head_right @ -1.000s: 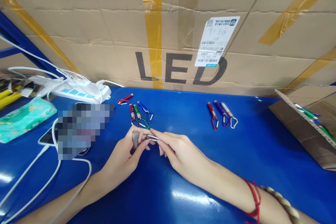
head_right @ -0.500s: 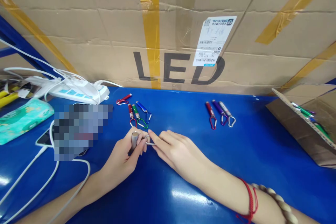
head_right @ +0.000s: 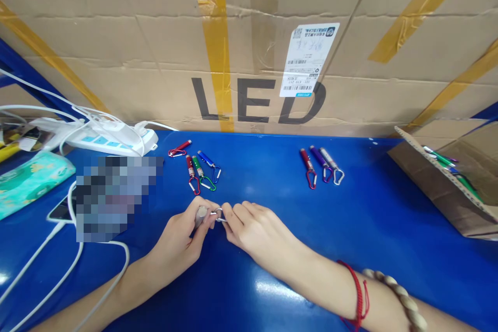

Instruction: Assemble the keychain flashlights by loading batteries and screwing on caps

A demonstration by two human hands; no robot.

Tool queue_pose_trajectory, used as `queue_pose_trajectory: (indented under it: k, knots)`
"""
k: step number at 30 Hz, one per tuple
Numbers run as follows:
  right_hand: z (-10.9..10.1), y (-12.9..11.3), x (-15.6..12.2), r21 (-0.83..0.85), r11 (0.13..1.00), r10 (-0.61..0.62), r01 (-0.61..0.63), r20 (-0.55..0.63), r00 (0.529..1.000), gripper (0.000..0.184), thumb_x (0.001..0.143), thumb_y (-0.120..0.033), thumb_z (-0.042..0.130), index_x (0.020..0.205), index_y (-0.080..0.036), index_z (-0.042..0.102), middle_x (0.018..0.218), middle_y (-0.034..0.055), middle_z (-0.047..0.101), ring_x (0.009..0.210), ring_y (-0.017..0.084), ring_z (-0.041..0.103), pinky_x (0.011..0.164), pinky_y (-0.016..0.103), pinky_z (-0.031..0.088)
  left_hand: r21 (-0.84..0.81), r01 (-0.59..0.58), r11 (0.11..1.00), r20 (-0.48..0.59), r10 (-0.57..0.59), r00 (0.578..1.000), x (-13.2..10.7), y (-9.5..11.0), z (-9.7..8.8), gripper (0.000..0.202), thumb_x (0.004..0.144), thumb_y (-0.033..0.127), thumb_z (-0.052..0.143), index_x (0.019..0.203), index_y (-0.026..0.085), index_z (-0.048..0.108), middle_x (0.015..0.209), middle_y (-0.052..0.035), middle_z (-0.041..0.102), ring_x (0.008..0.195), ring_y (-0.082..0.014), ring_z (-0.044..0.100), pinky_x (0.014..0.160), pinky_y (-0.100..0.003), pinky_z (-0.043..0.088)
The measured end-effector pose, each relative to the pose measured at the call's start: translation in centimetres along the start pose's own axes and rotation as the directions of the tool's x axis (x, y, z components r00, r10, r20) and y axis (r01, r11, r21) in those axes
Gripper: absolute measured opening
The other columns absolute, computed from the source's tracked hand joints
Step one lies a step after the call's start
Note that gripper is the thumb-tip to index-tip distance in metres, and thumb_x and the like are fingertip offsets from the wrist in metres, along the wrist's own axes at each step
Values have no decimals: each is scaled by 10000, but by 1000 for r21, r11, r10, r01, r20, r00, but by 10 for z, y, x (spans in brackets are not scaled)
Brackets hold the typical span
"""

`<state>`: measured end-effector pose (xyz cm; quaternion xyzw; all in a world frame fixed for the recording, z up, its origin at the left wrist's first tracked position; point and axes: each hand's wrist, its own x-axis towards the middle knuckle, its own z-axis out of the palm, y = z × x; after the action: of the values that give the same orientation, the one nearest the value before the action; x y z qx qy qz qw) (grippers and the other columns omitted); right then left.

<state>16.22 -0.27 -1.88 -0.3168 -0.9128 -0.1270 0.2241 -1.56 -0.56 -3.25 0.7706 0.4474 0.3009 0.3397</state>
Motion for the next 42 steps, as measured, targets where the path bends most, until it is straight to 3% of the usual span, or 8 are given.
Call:
queue_pose_trajectory:
  k: [7,13,21,28,33,37,42]
  knots:
    - [4,5,1,31,999,9,-6,-77,997,360,975,-193,302,914,-30,617,636,59,618,554,157,596,562,282,526,-49,24,999,-52,-26,998,0,3,0,86,913,196,368,870,233,433,718,34,580,599,-117,566,534,-179,414]
    - [3,10,3,52,998,29,-24,-104,994,376,981,-228,308,902,-34,620,608,39,578,527,135,540,537,255,485,-222,123,967,-59,-139,988,4,13,-2,61,886,210,422,827,227,413,832,5,650,780,-147,659,598,-191,462]
    - [6,12,2,26,999,23,-19,-129,991,319,980,-211,325,956,-52,601,604,19,544,560,121,517,543,235,456,-248,169,954,-122,-204,971,6,13,-1,164,838,221,496,738,221,365,713,39,609,667,-136,637,554,-195,434]
    - [9,7,3,89,996,18,-5,-146,989,298,971,-219,366,968,-29,596,667,41,563,585,127,479,558,248,433,-343,227,912,-68,-265,962,4,9,0,220,791,240,567,706,217,365,621,60,540,644,-157,651,611,-244,496]
    - [5,8,6,106,994,-12,26,-135,991,305,966,-202,367,882,-44,613,606,23,500,540,125,421,505,245,384,-553,263,791,10,-309,951,7,14,0,250,761,204,587,715,215,341,593,74,536,597,-143,646,602,-254,533]
    - [5,8,5,300,952,99,-63,-106,989,283,965,-226,374,894,-74,602,653,29,517,583,123,448,550,236,408,-635,238,735,33,-281,959,8,14,0,278,770,204,586,720,215,312,593,70,535,587,-122,604,601,-241,500]
    - [6,2,5,575,789,278,-218,-18,960,203,953,-234,420,931,-141,599,697,2,518,613,98,470,582,202,424,-512,93,854,-63,-146,987,3,9,2,240,836,221,525,726,211,312,640,66,451,606,-97,488,612,-232,409]
